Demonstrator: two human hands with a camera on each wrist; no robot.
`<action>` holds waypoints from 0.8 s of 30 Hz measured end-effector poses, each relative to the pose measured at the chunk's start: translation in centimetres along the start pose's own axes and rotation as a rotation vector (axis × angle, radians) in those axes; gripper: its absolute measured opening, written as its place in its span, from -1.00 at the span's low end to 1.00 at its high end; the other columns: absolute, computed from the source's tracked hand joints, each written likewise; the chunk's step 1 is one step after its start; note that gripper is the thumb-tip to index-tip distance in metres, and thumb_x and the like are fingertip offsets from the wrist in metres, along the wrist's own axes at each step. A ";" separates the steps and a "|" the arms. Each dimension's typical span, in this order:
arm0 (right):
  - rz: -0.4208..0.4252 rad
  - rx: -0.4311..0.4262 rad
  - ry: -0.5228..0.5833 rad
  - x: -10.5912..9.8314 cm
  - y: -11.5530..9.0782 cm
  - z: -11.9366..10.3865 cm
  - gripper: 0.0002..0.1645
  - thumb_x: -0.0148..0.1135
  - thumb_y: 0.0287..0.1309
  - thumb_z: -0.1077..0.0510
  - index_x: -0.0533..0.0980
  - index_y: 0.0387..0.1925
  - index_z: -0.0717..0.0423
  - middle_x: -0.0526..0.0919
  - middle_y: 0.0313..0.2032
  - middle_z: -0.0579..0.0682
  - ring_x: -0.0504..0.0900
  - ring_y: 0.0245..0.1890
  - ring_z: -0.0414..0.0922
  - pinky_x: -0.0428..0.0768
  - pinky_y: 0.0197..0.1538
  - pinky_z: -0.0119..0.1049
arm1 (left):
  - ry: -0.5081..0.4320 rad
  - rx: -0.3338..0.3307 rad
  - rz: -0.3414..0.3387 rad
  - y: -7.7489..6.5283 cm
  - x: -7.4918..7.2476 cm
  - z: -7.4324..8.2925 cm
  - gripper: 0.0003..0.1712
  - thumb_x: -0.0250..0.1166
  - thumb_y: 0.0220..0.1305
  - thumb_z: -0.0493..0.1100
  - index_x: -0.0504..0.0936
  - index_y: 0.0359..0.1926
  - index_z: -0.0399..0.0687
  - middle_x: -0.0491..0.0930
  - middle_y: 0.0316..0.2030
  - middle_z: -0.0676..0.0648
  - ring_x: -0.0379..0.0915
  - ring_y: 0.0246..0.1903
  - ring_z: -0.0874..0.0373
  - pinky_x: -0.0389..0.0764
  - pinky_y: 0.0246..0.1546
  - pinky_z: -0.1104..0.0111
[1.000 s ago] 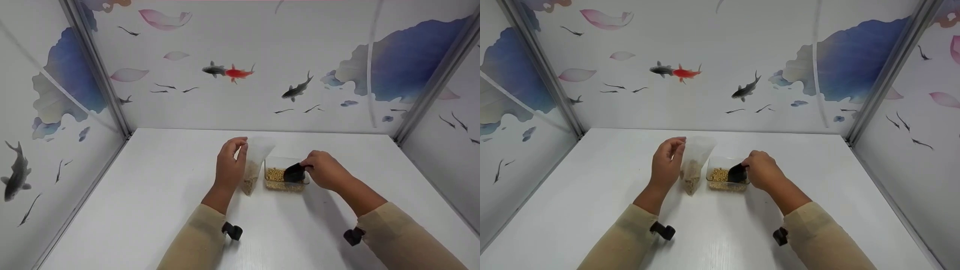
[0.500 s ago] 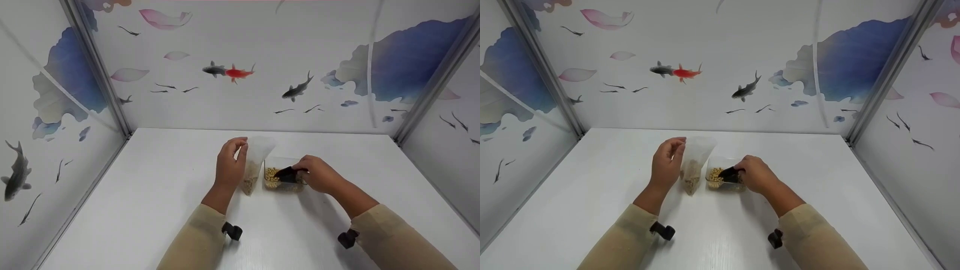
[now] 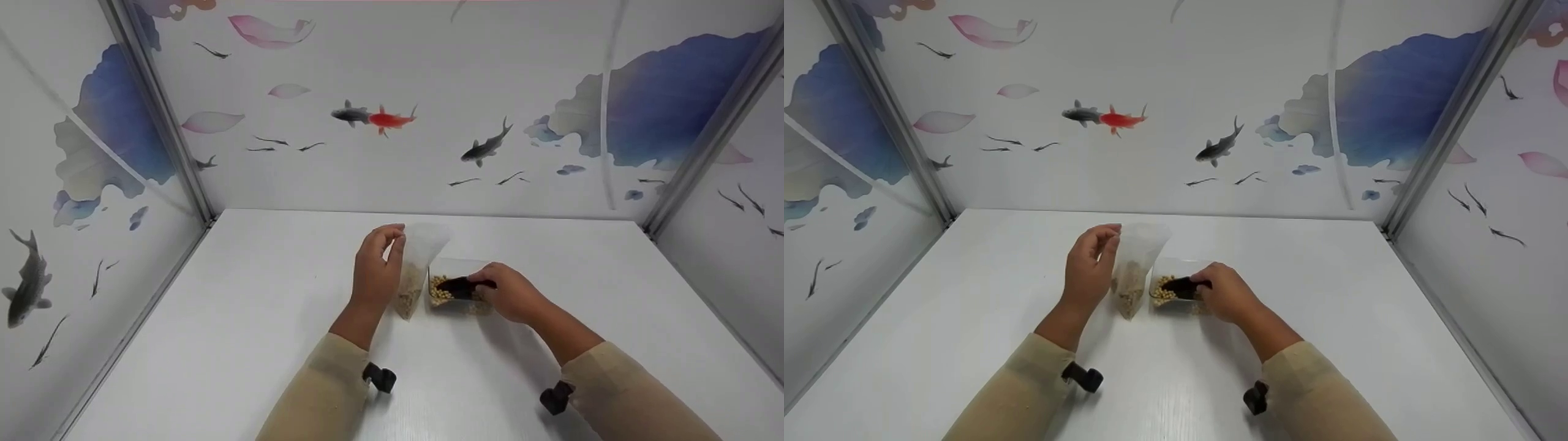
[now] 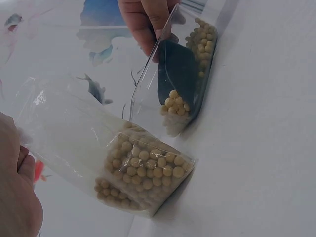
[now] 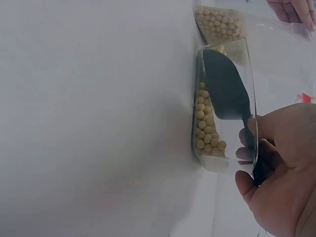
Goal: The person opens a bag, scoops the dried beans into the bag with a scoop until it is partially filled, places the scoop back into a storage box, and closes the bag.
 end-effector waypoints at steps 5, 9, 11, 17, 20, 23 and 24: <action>0.049 -0.015 0.062 0.4 -0.6 0.0 -0.59 0.15 0.60 0.19 0.60 0.36 0.09 0.63 0.20 0.11 0.62 0.25 0.09 0.64 0.25 0.08 | 0.008 0.005 -0.010 0.0 0.0 0.2 -0.71 0.12 0.69 0.04 0.64 0.06 -0.02 0.68 0.23 0.01 0.56 0.36 0.12 0.59 0.45 0.30; 0.094 -0.027 0.094 0.7 -0.8 0.2 -0.59 0.15 0.61 0.18 0.60 0.36 0.10 0.63 0.19 0.10 0.63 0.24 0.08 0.66 0.25 0.06 | 0.012 -0.002 -0.016 -0.1 0.0 0.2 -0.71 0.11 0.70 0.04 0.63 0.07 -0.02 0.68 0.24 0.02 0.55 0.37 0.14 0.57 0.46 0.33; 0.115 -0.031 0.110 0.7 -0.8 0.3 -0.59 0.15 0.61 0.17 0.60 0.35 0.09 0.63 0.20 0.09 0.63 0.25 0.08 0.66 0.27 0.08 | 0.008 0.000 -0.016 -0.1 0.0 0.2 -0.71 0.12 0.70 0.03 0.64 0.08 -0.04 0.68 0.24 0.01 0.55 0.37 0.13 0.57 0.46 0.34; 0.166 -0.010 0.152 0.3 -1.0 1.0 -0.60 0.15 0.61 0.17 0.62 0.34 0.06 0.62 0.24 0.08 0.59 0.33 0.10 0.61 0.37 0.13 | 0.004 0.012 -0.008 -0.1 0.1 0.3 -0.71 0.13 0.69 0.03 0.64 0.09 -0.04 0.68 0.23 0.00 0.55 0.36 0.13 0.57 0.46 0.34; 0.183 0.000 0.173 -0.1 -1.1 1.3 -0.59 0.15 0.61 0.16 0.60 0.36 0.03 0.60 0.27 0.08 0.57 0.34 0.10 0.60 0.36 0.10 | 0.005 0.019 -0.005 -0.1 0.1 0.3 -0.71 0.13 0.69 0.02 0.64 0.08 -0.05 0.68 0.23 -0.01 0.57 0.35 0.12 0.59 0.45 0.32; 0.194 0.008 0.216 -0.5 -1.3 1.6 -0.58 0.14 0.63 0.13 0.58 0.39 0.02 0.59 0.30 0.09 0.59 0.29 0.09 0.62 0.27 0.03 | 0.005 0.019 -0.003 -0.1 0.1 0.3 -0.72 0.14 0.69 0.02 0.64 0.08 -0.06 0.69 0.22 -0.01 0.57 0.34 0.11 0.60 0.44 0.29; 0.197 0.012 0.233 -0.7 -1.4 1.7 -0.57 0.13 0.64 0.12 0.57 0.40 0.02 0.58 0.30 0.09 0.60 0.28 0.08 0.62 0.25 0.00 | 0.006 0.017 -0.003 -0.1 0.1 0.2 -0.72 0.14 0.69 0.02 0.64 0.08 -0.06 0.69 0.22 -0.01 0.57 0.34 0.11 0.60 0.44 0.29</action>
Point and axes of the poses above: each hand's wrist, its own y-axis towards the middle knuckle, its own x-axis out of the palm, z = x × y, the point moved 7 cm from there along y, towards the middle knuckle
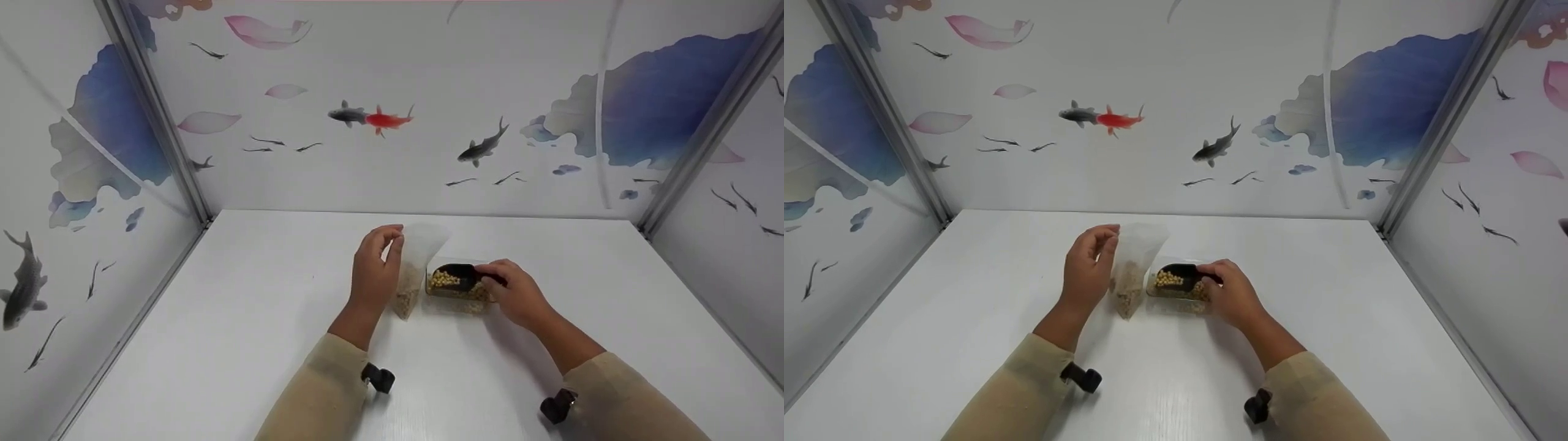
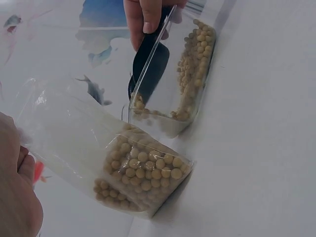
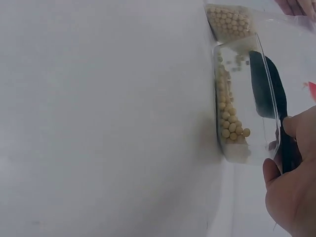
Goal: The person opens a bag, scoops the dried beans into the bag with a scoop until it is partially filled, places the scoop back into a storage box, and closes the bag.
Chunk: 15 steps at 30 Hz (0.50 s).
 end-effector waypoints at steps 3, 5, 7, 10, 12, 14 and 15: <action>0.017 0.017 0.041 -0.6 -0.1 0.3 -0.57 0.11 0.65 0.10 0.57 0.40 0.02 0.58 0.31 0.08 0.61 0.28 0.06 0.62 0.24 -0.05 | 0.000 -0.006 -0.003 0.0 0.0 -0.1 -0.72 0.14 0.69 0.02 0.64 0.09 -0.05 0.68 0.23 -0.01 0.57 0.35 0.12 0.60 0.45 0.29; 0.030 0.026 0.057 -0.9 -0.2 0.5 -0.58 0.11 0.65 0.10 0.57 0.39 0.01 0.59 0.31 0.07 0.60 0.32 0.05 0.63 0.28 -0.08 | -0.004 -0.007 -0.007 0.0 0.0 -0.1 -0.71 0.13 0.69 0.02 0.64 0.10 -0.05 0.68 0.24 -0.01 0.56 0.36 0.11 0.59 0.45 0.29; 0.039 0.032 0.062 -1.3 -0.3 0.6 -0.58 0.10 0.66 0.09 0.57 0.40 0.00 0.59 0.31 0.06 0.59 0.34 0.04 0.64 0.27 -0.16 | -0.006 -0.010 -0.012 0.0 0.0 -0.1 -0.69 0.12 0.70 0.03 0.63 0.11 -0.06 0.67 0.25 -0.01 0.55 0.37 0.11 0.59 0.46 0.29; 0.054 0.033 0.063 -2.0 -0.3 0.6 -0.58 0.11 0.65 0.09 0.58 0.39 0.01 0.58 0.31 0.07 0.60 0.32 0.05 0.63 0.17 -0.37 | -0.007 -0.017 -0.017 0.0 0.1 -0.3 -0.67 0.10 0.70 0.05 0.64 0.11 -0.05 0.66 0.26 0.01 0.54 0.38 0.12 0.58 0.46 0.29; 0.072 0.029 0.055 -2.7 -0.3 0.3 -0.59 0.11 0.65 0.09 0.58 0.38 0.02 0.59 0.30 0.08 0.61 0.29 0.05 0.60 0.08 -0.49 | -0.006 -0.022 -0.019 0.0 0.1 -0.4 -0.66 0.09 0.71 0.07 0.64 0.12 -0.04 0.65 0.26 0.03 0.53 0.39 0.13 0.58 0.46 0.29; 0.097 0.019 0.049 -3.5 -0.1 -0.2 -0.59 0.11 0.65 0.10 0.58 0.38 0.04 0.59 0.29 0.09 0.61 0.28 0.05 0.57 0.04 -0.58 | -0.006 -0.024 -0.018 0.0 0.2 -0.5 -0.66 0.08 0.71 0.07 0.63 0.12 -0.02 0.65 0.26 0.04 0.53 0.39 0.14 0.58 0.46 0.29; 0.112 0.013 0.044 -3.9 0.0 -0.5 -0.59 0.11 0.65 0.10 0.58 0.38 0.05 0.59 0.29 0.10 0.62 0.27 0.05 0.55 0.03 -0.60 | -0.006 -0.023 -0.018 -0.1 0.2 -0.5 -0.66 0.09 0.71 0.08 0.63 0.12 -0.02 0.65 0.26 0.04 0.53 0.39 0.13 0.58 0.46 0.29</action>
Point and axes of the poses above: each hand's wrist, its own y-axis towards the middle knuckle, its own x-axis out of the palm, z = x × y, the point moved 7 cm from there along y, towards the middle knuckle
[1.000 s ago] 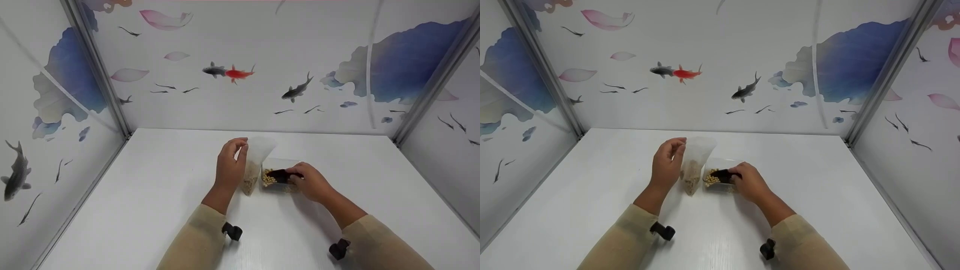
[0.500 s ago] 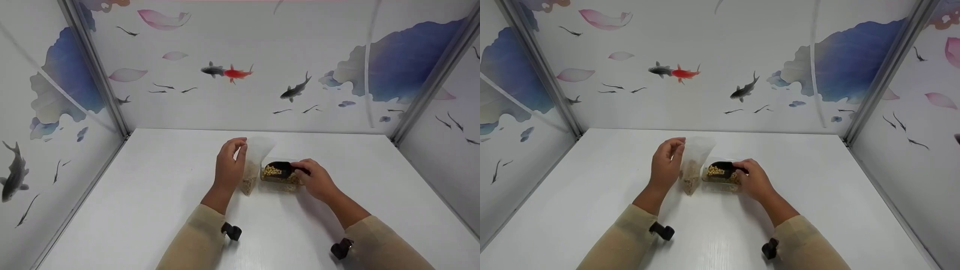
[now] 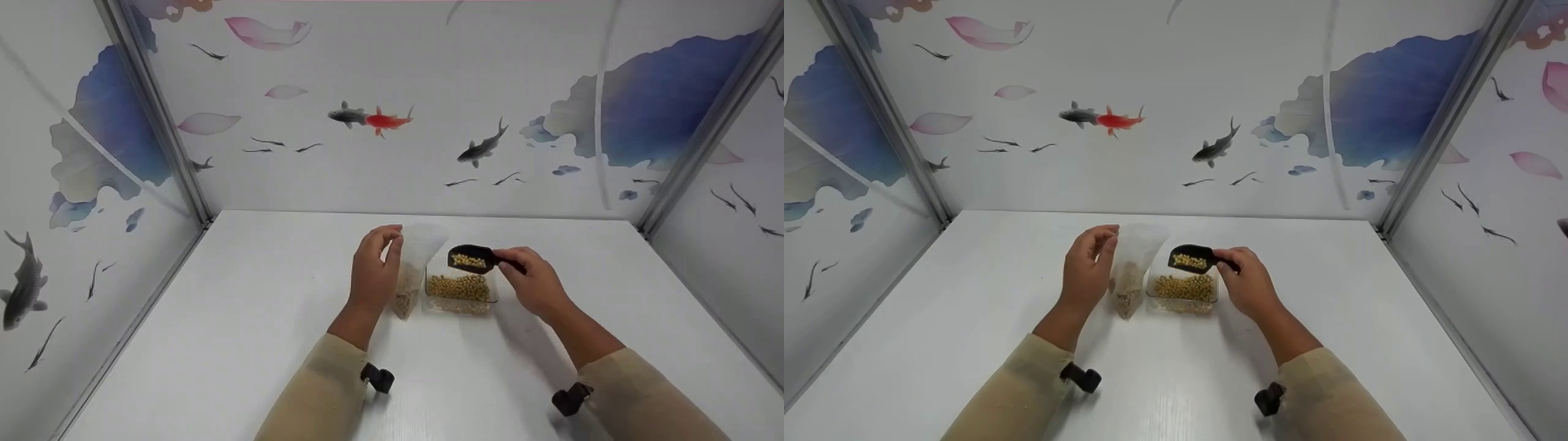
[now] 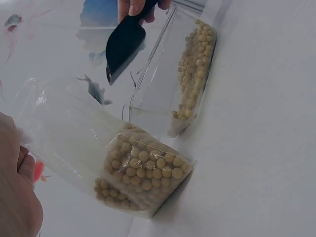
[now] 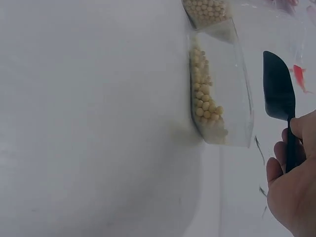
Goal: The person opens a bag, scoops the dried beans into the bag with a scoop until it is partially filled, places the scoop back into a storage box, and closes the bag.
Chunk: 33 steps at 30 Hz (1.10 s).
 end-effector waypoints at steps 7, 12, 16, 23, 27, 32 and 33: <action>0.079 -0.024 -0.022 -2.5 1.2 -2.7 -0.56 0.10 0.65 0.06 0.57 0.39 0.10 0.57 0.31 0.15 0.59 0.31 0.09 0.54 0.11 -0.52 | 0.001 -0.003 0.006 -0.1 -0.1 0.1 -0.67 0.11 0.70 0.07 0.63 0.11 -0.03 0.66 0.26 0.03 0.54 0.38 0.12 0.59 0.46 0.26; 0.091 -0.047 -0.046 -3.3 2.0 -4.8 -0.56 0.07 0.67 0.06 0.57 0.40 0.08 0.55 0.28 0.13 0.59 0.29 0.06 0.57 0.15 -0.41 | 0.002 -0.015 0.006 0.0 -0.2 0.1 -0.66 0.10 0.70 0.09 0.64 0.13 -0.02 0.66 0.26 0.05 0.54 0.38 0.14 0.59 0.46 0.26; 0.087 -0.122 -0.093 -3.3 2.5 -6.9 -0.57 0.07 0.66 0.12 0.56 0.40 0.10 0.55 0.26 0.13 0.59 0.25 0.05 0.61 0.24 -0.14 | -0.003 -0.025 0.006 0.1 -0.2 0.1 -0.68 0.11 0.70 0.08 0.64 0.12 0.01 0.66 0.26 0.06 0.54 0.38 0.16 0.59 0.46 0.27; 0.081 -0.320 -0.255 -2.5 3.0 -10.6 -0.63 0.17 0.59 0.23 0.64 0.29 0.17 0.62 0.14 0.15 0.54 0.21 0.15 0.63 0.26 0.13 | 0.008 -0.026 0.008 0.0 -0.3 0.3 -0.71 0.12 0.69 0.06 0.64 0.10 0.01 0.66 0.26 0.04 0.54 0.38 0.15 0.60 0.46 0.25; 0.087 -0.395 -0.311 -2.2 2.9 -11.8 -0.65 0.20 0.57 0.25 0.67 0.25 0.19 0.65 0.11 0.18 0.56 0.16 0.19 0.63 0.22 0.12 | 0.020 -0.022 0.010 0.0 -0.3 0.4 -0.69 0.11 0.70 0.07 0.63 0.10 -0.01 0.66 0.26 0.04 0.54 0.38 0.14 0.59 0.46 0.25; 0.093 -0.412 -0.318 -2.2 2.9 -12.1 -0.66 0.21 0.55 0.25 0.67 0.24 0.19 0.66 0.10 0.18 0.57 0.16 0.19 0.62 0.21 0.12 | 0.023 -0.036 0.005 0.0 -0.1 0.3 -0.67 0.11 0.70 0.09 0.64 0.10 -0.02 0.67 0.26 0.06 0.53 0.39 0.16 0.59 0.46 0.26; 0.093 -0.413 -0.318 -2.2 2.9 -12.1 -0.66 0.21 0.55 0.25 0.67 0.24 0.19 0.66 0.10 0.17 0.57 0.16 0.18 0.62 0.21 0.11 | 0.024 -0.038 0.004 0.0 -0.1 0.3 -0.67 0.11 0.70 0.09 0.64 0.09 0.00 0.67 0.26 0.06 0.53 0.39 0.17 0.59 0.46 0.27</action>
Point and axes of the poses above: each hand's wrist, its own y-axis towards the middle knuckle, its own x-axis out of the palm, z = x × y, the point moved 7 cm from there along y, towards the middle knuckle
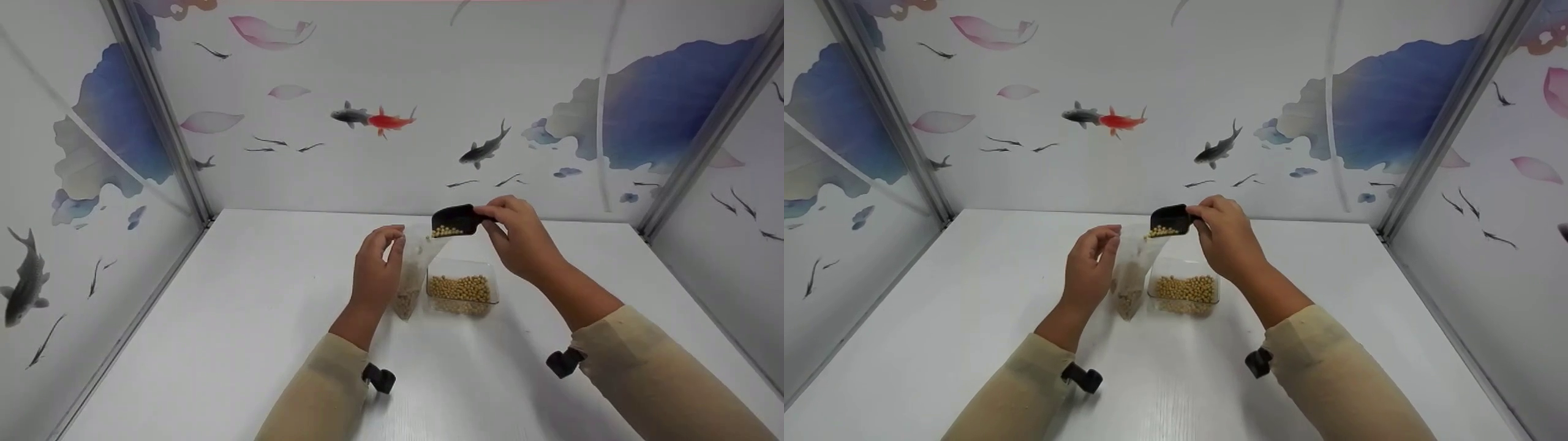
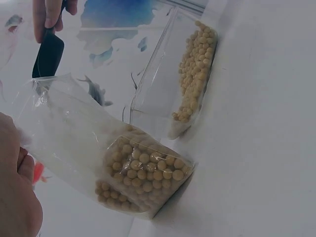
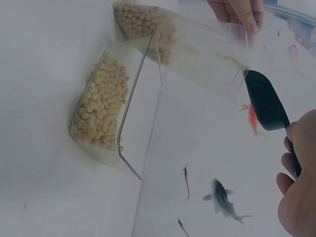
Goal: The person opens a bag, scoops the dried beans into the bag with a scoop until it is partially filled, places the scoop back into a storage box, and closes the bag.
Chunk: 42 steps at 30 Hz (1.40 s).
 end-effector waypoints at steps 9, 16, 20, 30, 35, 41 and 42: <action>0.013 0.018 0.002 -0.3 -0.5 0.6 -0.66 0.22 0.54 0.27 0.68 0.23 0.20 0.66 0.10 0.19 0.57 0.14 0.19 0.63 0.18 0.10 | -0.004 0.015 0.003 0.0 0.1 -0.1 -0.69 0.10 0.70 0.09 0.64 0.08 0.04 0.67 0.26 0.06 0.54 0.38 0.16 0.60 0.45 0.26; 0.018 0.113 0.050 -0.6 -1.8 3.0 -0.63 0.17 0.57 0.27 0.64 0.28 0.20 0.63 0.13 0.20 0.56 0.16 0.17 0.64 0.17 0.11 | -0.008 0.013 -0.003 0.0 0.1 -0.1 -0.70 0.10 0.70 0.08 0.63 0.09 0.03 0.66 0.26 0.06 0.53 0.38 0.16 0.59 0.47 0.25; -0.006 0.185 0.073 -0.2 -2.9 4.8 -0.61 0.14 0.59 0.26 0.61 0.32 0.22 0.60 0.16 0.22 0.56 0.20 0.18 0.65 0.24 0.18 | -0.013 0.018 -0.005 0.0 0.1 0.1 -0.68 0.11 0.70 0.08 0.63 0.09 0.00 0.66 0.26 0.05 0.54 0.38 0.15 0.58 0.47 0.27; -0.227 0.321 0.036 2.7 -5.1 7.4 -0.58 0.08 0.61 0.23 0.57 0.36 0.24 0.57 0.23 0.28 0.61 0.23 0.24 0.66 0.26 0.19 | -0.028 0.018 -0.005 0.0 0.0 0.0 -0.68 0.11 0.69 0.10 0.63 0.08 0.02 0.66 0.25 0.06 0.54 0.38 0.16 0.57 0.47 0.30; -0.280 0.315 -0.027 3.9 -5.2 7.1 -0.61 0.10 0.59 0.26 0.61 0.30 0.27 0.62 0.15 0.28 0.64 0.17 0.22 0.71 0.18 0.14 | -0.021 0.016 0.000 0.0 0.0 0.0 -0.69 0.10 0.70 0.09 0.63 0.08 0.02 0.66 0.24 0.07 0.54 0.37 0.17 0.58 0.47 0.30; -0.267 0.214 -0.179 4.2 -4.7 5.7 -0.67 0.13 0.50 0.33 0.70 0.14 0.28 0.67 0.03 0.25 0.66 0.08 0.25 0.75 0.12 0.14 | -0.019 0.014 0.002 0.0 0.0 -0.1 -0.71 0.12 0.69 0.06 0.63 0.09 0.02 0.66 0.24 0.07 0.55 0.37 0.18 0.58 0.47 0.29; -0.265 0.194 -0.209 4.3 -4.6 5.3 -0.67 0.13 0.48 0.34 0.71 0.12 0.28 0.68 0.02 0.24 0.66 0.07 0.25 0.76 0.12 0.13 | -0.020 0.014 0.001 0.0 0.0 0.0 -0.72 0.12 0.69 0.06 0.63 0.09 0.02 0.67 0.24 0.07 0.55 0.37 0.18 0.58 0.47 0.29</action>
Point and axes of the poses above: each hand's wrist, its own y-axis towards the middle knuckle, its own x-axis out of the palm, z = x × y, the point moved 7 cm from there along y, towards the middle knuckle
